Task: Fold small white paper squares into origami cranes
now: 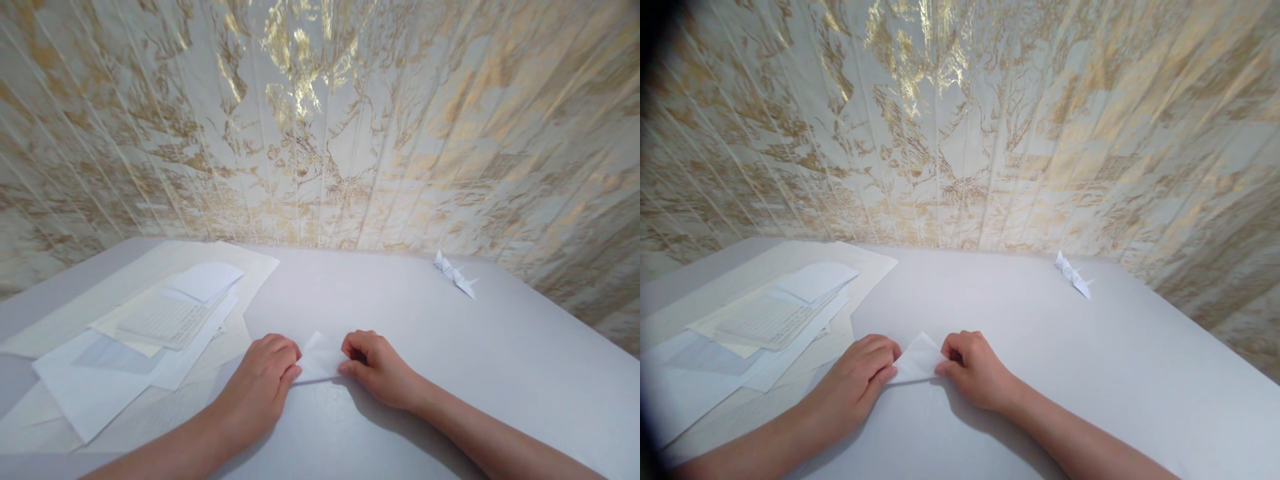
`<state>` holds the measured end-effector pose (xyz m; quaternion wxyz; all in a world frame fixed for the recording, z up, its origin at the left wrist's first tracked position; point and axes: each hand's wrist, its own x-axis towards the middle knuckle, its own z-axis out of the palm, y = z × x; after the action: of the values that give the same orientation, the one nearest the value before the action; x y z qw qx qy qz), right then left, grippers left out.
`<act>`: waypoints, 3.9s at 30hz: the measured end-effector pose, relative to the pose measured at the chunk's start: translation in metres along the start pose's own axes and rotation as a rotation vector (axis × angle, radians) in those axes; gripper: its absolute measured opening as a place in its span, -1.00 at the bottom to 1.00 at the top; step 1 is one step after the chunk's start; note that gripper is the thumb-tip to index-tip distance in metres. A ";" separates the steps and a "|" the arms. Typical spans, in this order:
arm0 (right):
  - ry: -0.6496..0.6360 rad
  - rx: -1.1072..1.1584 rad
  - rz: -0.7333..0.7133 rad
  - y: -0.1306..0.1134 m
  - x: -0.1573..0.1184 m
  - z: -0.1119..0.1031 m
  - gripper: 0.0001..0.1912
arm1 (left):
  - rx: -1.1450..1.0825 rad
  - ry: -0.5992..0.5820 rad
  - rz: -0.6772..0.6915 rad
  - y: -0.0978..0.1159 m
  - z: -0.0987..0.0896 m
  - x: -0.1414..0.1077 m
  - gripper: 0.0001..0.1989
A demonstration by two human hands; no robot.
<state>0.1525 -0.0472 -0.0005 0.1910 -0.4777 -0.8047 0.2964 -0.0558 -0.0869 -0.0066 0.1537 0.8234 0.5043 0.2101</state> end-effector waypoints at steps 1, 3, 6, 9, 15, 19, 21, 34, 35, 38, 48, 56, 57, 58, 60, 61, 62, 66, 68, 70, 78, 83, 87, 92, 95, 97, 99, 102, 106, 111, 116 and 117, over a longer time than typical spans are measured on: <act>0.003 0.020 0.010 0.000 -0.001 0.001 -0.87 | -0.001 0.000 0.006 0.000 0.000 -0.001 -0.79; 0.027 0.049 0.023 -0.001 -0.003 0.003 -0.85 | 0.011 0.005 0.009 0.002 -0.001 -0.002 -0.80; 0.077 0.036 0.010 -0.001 -0.004 0.007 -0.87 | 0.057 0.014 0.003 0.003 0.000 -0.002 -0.78; 0.109 -0.010 -0.020 -0.001 -0.004 0.010 -0.93 | 0.117 0.029 -0.016 0.003 -0.001 -0.001 -0.84; 0.124 -0.036 -0.019 0.000 -0.005 0.012 -0.91 | 0.293 0.078 0.243 0.014 0.000 -0.018 -0.64; 0.107 -0.058 -0.024 0.001 -0.004 0.012 -0.92 | 0.295 -0.147 0.320 0.023 0.005 -0.027 -0.28; 0.101 -0.067 -0.028 0.001 -0.004 0.011 -0.92 | 0.264 -0.250 0.264 0.025 0.006 -0.026 -0.25; 0.092 -0.103 -0.056 -0.002 -0.003 0.009 -0.86 | 0.233 -0.424 0.100 0.038 -0.004 -0.017 -0.22; 0.094 -0.106 -0.061 -0.002 -0.003 0.009 -0.86 | 0.216 -0.418 0.103 0.036 -0.003 -0.017 -0.21; 0.093 -0.112 -0.071 -0.002 -0.003 0.009 -0.85 | 0.158 -0.389 0.110 0.033 -0.002 -0.017 -0.21; 0.087 -0.124 -0.063 -0.003 -0.003 0.009 -0.84 | 0.145 -0.416 0.093 0.035 -0.005 -0.015 -0.21; 0.065 -0.160 -0.081 -0.004 -0.004 0.008 -0.84 | 0.149 -0.401 0.096 0.032 -0.003 -0.013 -0.19; 0.062 -0.171 -0.082 -0.004 -0.005 0.008 -0.85 | 0.151 -0.406 0.094 0.032 -0.003 -0.013 -0.18; 0.064 -0.184 -0.081 -0.004 -0.006 0.008 -0.87 | 0.155 -0.414 0.090 0.032 -0.002 -0.013 -0.16; 0.081 -0.219 -0.085 -0.005 -0.010 0.009 -0.91 | 0.158 -0.425 0.082 0.032 -0.001 -0.013 -0.15; 0.095 -0.243 -0.092 -0.006 -0.011 0.010 -0.91 | 0.155 -0.422 0.080 0.032 -0.001 -0.014 -0.14; 0.108 -0.270 -0.100 -0.006 -0.012 0.011 -0.90 | 0.149 -0.417 0.083 0.031 0.000 -0.014 -0.14; 0.146 -0.387 -0.127 -0.006 -0.016 0.014 -0.85 | 0.143 -0.410 0.089 0.032 0.001 -0.015 -0.15; 0.153 -0.426 -0.128 -0.005 -0.017 0.014 -0.81 | 0.154 -0.431 0.078 0.033 0.000 -0.015 -0.15; 0.147 -0.443 -0.119 -0.004 -0.018 0.012 -0.77 | 0.174 -0.460 0.064 0.034 -0.001 -0.013 -0.15; 0.159 -0.455 -0.067 0.013 -0.035 -0.004 -0.77 | 0.168 -0.410 0.089 0.031 0.002 -0.015 -0.18; 0.233 -0.372 -0.278 0.017 -0.042 -0.003 -0.73 | 0.164 -0.414 0.100 0.032 0.000 -0.015 -0.19; 0.091 -0.255 -0.535 0.005 -0.044 0.005 -0.72 | 0.174 -0.433 0.092 0.035 -0.004 -0.013 -0.18; 0.010 -0.264 -0.490 -0.001 -0.045 0.010 -0.69 | 0.224 -0.468 0.085 0.039 -0.010 -0.011 -0.16; 0.010 -0.275 -0.488 0.002 -0.045 0.010 -0.70 | 0.289 -0.493 0.064 0.043 -0.017 -0.010 -0.15; 0.015 -0.275 -0.490 0.003 -0.044 0.010 -0.70 | 0.349 -0.530 0.024 0.046 -0.023 -0.009 -0.16; 0.021 -0.270 -0.492 0.003 -0.044 0.010 -0.70 | 0.406 -0.551 -0.008 0.049 -0.027 -0.009 -0.18; 0.026 -0.271 -0.500 0.003 -0.044 0.010 -0.71 | 0.466 -0.555 -0.031 0.052 -0.031 -0.009 -0.25; 0.055 -0.278 -0.536 0.005 -0.043 0.011 -0.71 | 0.456 -0.527 -0.043 0.047 -0.036 -0.009 -0.40; 0.084 -0.283 -0.518 0.008 -0.042 0.011 -0.79 | 0.370 -0.400 -0.120 0.030 -0.045 -0.005 -0.70; 0.135 -0.288 -0.460 0.007 -0.045 0.010 -0.84 | 0.262 -0.251 -0.153 0.015 -0.038 0.001 -0.84; 0.142 -0.291 -0.443 0.007 -0.046 0.011 -0.83 | 0.225 -0.236 -0.155 0.014 -0.035 0.003 -0.86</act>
<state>0.1725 -0.0881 -0.0144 0.2365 -0.3321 -0.9082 0.0943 -0.0620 -0.0891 0.0307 0.1345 0.8130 0.5649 0.0420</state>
